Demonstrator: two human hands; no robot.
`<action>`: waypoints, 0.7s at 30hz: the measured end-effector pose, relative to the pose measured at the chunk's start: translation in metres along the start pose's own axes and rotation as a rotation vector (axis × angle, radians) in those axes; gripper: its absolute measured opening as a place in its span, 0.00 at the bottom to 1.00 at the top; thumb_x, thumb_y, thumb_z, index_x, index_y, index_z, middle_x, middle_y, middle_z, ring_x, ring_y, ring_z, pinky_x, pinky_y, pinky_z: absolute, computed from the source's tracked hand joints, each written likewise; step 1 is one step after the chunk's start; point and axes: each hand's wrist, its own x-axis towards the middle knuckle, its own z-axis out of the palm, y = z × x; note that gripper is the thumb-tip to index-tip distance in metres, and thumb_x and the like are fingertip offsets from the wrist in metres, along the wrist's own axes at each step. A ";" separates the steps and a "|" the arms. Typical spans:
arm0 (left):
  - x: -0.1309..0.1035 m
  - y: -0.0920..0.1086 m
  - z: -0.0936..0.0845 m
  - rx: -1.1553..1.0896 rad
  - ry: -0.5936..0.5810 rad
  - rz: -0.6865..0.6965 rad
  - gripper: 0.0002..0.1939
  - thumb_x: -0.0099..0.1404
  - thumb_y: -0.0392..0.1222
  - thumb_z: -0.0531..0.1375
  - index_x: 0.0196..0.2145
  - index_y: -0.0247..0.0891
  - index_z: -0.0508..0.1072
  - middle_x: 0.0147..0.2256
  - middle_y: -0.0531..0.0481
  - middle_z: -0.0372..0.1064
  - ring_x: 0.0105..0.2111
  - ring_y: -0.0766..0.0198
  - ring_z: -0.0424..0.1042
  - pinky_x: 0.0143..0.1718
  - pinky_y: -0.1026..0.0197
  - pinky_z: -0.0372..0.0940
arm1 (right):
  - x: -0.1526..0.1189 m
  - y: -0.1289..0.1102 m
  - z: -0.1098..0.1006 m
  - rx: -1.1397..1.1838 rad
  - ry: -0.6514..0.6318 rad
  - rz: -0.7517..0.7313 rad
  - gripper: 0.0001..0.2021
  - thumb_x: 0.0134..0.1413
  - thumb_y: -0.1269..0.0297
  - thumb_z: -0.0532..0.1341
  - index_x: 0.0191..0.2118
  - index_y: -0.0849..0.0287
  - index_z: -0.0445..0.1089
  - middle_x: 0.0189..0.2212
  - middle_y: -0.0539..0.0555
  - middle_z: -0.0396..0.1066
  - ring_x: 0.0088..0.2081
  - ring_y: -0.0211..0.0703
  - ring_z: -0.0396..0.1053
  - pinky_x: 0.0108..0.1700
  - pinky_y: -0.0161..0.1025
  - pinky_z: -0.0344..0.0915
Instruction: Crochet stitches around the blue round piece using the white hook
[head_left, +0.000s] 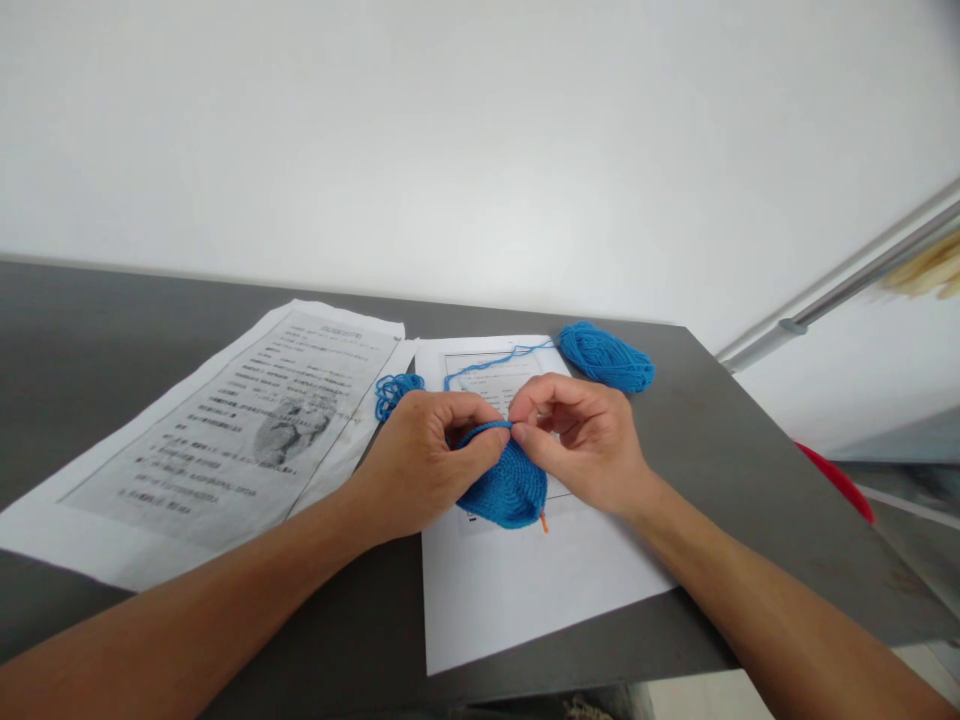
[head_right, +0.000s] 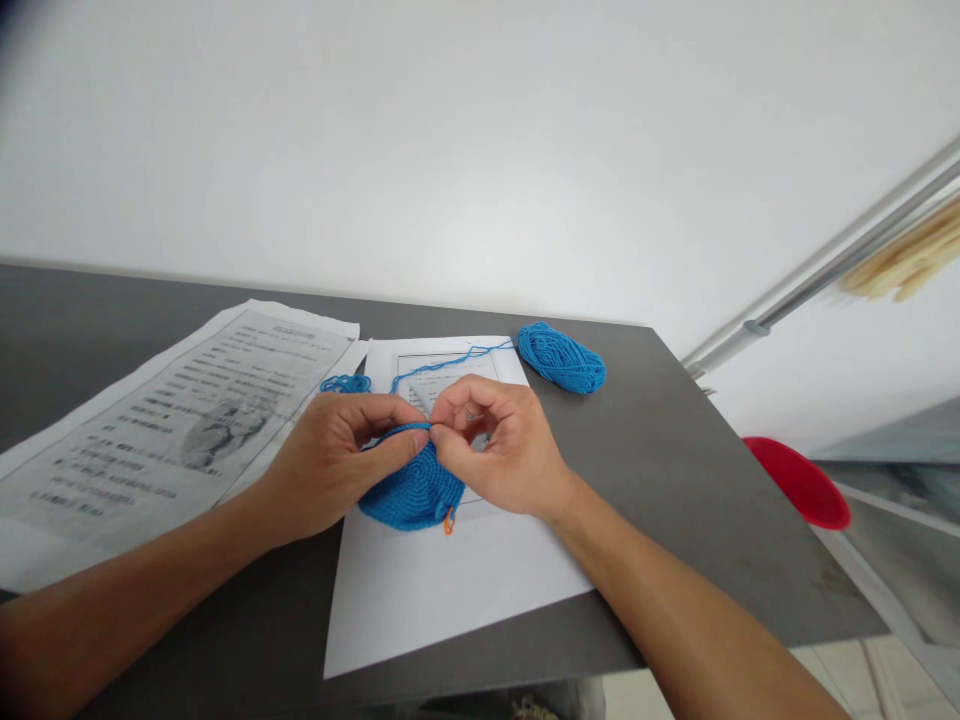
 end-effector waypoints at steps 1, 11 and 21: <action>0.000 -0.001 0.000 0.007 -0.003 -0.001 0.13 0.64 0.42 0.59 0.28 0.34 0.80 0.22 0.54 0.68 0.24 0.69 0.61 0.24 0.66 0.54 | 0.000 0.000 0.000 -0.009 -0.003 0.000 0.02 0.49 0.72 0.65 0.28 0.58 0.73 0.20 0.47 0.70 0.21 0.33 0.65 0.23 0.31 0.64; -0.001 0.000 0.000 -0.179 -0.065 -0.037 0.08 0.60 0.42 0.64 0.33 0.34 0.78 0.27 0.53 0.71 0.27 0.67 0.66 0.28 0.64 0.62 | 0.000 0.000 0.001 -0.018 0.067 0.029 0.03 0.48 0.72 0.64 0.27 0.58 0.73 0.20 0.46 0.67 0.21 0.32 0.63 0.22 0.30 0.61; 0.002 -0.003 0.002 -0.343 -0.050 -0.149 0.11 0.61 0.46 0.65 0.31 0.34 0.75 0.26 0.53 0.69 0.25 0.68 0.65 0.27 0.65 0.61 | 0.001 -0.003 0.000 -0.009 0.138 -0.016 0.05 0.49 0.75 0.64 0.27 0.59 0.72 0.19 0.44 0.65 0.20 0.29 0.59 0.20 0.29 0.55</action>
